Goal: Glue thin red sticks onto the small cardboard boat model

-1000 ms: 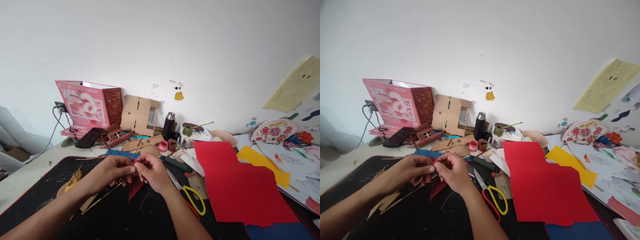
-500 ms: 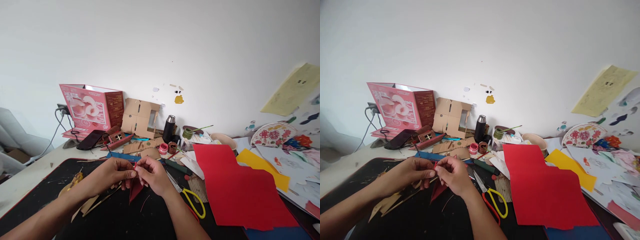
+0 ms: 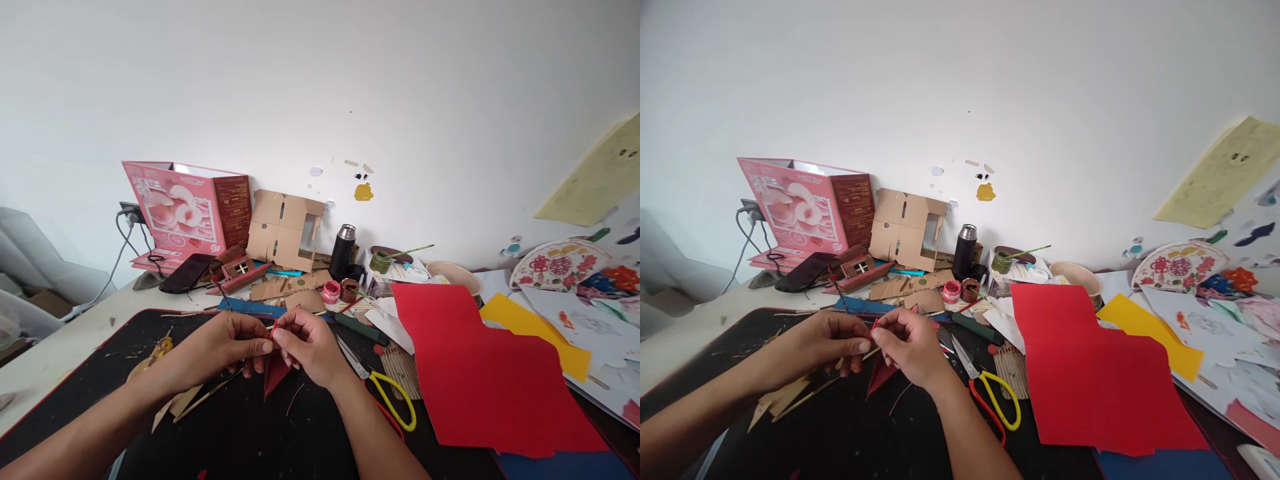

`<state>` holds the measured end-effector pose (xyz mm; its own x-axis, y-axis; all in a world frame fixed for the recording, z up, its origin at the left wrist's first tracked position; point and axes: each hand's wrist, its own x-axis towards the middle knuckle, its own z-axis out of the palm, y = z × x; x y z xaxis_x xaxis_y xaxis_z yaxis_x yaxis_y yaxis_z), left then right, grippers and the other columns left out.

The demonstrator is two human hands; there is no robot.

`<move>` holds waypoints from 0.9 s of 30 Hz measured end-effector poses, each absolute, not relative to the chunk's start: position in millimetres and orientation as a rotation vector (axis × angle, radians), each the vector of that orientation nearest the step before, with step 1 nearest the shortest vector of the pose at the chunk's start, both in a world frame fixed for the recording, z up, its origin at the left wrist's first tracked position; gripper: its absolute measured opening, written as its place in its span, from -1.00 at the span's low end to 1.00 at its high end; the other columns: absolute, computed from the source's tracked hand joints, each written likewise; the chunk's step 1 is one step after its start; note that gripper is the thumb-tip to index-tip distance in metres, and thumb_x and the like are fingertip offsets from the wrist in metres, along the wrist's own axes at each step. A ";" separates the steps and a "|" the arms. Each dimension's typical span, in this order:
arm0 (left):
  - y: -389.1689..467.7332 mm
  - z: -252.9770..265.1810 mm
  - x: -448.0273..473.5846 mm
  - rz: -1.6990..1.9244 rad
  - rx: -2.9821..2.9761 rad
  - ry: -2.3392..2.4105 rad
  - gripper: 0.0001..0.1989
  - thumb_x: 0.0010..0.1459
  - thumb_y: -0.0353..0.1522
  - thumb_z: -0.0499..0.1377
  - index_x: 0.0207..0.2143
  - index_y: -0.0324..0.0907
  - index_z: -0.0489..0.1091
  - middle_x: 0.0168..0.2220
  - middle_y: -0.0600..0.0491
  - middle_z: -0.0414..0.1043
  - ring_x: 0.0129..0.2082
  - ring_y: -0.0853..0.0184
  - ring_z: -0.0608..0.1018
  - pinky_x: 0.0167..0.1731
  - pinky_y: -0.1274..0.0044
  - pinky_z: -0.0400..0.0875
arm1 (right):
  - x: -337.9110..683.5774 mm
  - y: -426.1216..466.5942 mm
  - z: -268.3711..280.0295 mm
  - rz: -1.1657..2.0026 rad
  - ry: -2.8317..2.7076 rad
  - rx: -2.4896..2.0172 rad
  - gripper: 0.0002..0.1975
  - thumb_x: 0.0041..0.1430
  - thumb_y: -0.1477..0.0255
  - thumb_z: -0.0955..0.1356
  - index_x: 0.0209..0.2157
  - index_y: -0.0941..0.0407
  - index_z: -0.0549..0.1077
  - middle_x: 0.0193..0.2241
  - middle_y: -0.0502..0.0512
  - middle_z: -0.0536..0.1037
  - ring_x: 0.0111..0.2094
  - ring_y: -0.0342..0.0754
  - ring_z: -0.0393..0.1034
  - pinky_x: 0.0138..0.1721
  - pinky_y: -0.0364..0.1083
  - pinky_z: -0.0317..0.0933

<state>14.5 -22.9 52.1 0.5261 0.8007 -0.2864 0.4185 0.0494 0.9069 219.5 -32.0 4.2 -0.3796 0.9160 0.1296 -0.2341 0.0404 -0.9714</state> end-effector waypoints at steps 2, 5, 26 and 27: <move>-24.3 53.4 15.5 0.395 1.580 1.079 -0.47 0.07 0.13 0.39 -0.30 -0.17 0.61 -0.41 0.03 0.65 -0.45 0.32 0.60 -0.47 0.57 0.33 | 220.0 -31.1 3.9 1.519 -1.347 -0.760 -0.57 0.15 0.05 0.53 -0.29 0.10 0.44 -0.61 -0.16 0.41 -0.66 -0.24 0.20 -0.65 -0.23 0.04; -26.2 54.7 17.3 0.381 1.587 1.089 -0.45 0.07 0.16 0.37 -0.30 -0.16 0.60 -0.41 0.03 0.66 -0.45 0.32 0.60 -0.47 0.57 0.32 | 220.4 -30.2 3.7 1.529 -1.323 -0.753 -0.54 0.13 0.01 0.54 -0.28 0.10 0.44 -0.60 -0.16 0.42 -0.67 -0.23 0.20 -0.66 -0.23 0.03; -5.8 68.5 -19.6 0.876 1.626 1.333 -0.14 0.02 0.25 0.35 0.20 -0.08 0.47 -0.18 -0.04 0.62 -0.34 0.20 0.56 -0.45 0.50 0.41 | 225.5 -23.3 -3.4 1.517 -1.161 -0.750 -0.53 0.12 0.02 0.56 -0.27 0.10 0.44 -0.67 -0.17 0.38 -0.69 -0.22 0.18 -0.66 -0.21 -0.01; -6.0 67.7 -21.5 0.845 1.631 1.336 -0.16 0.01 0.25 0.35 0.16 -0.10 0.50 -0.23 -0.02 0.62 -0.36 0.22 0.54 -0.43 0.49 0.42 | 226.1 -23.1 -3.5 1.507 -1.147 -0.755 -0.54 0.13 0.03 0.56 -0.27 0.10 0.45 -0.67 -0.17 0.38 -0.69 -0.22 0.18 -0.66 -0.21 -0.01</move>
<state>-21.5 -6.0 67.7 0.2035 0.9790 -0.0102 0.4104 -0.0758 0.9087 226.1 -23.1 -3.5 -0.2515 0.9622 0.1047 -0.3573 0.0083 -0.9339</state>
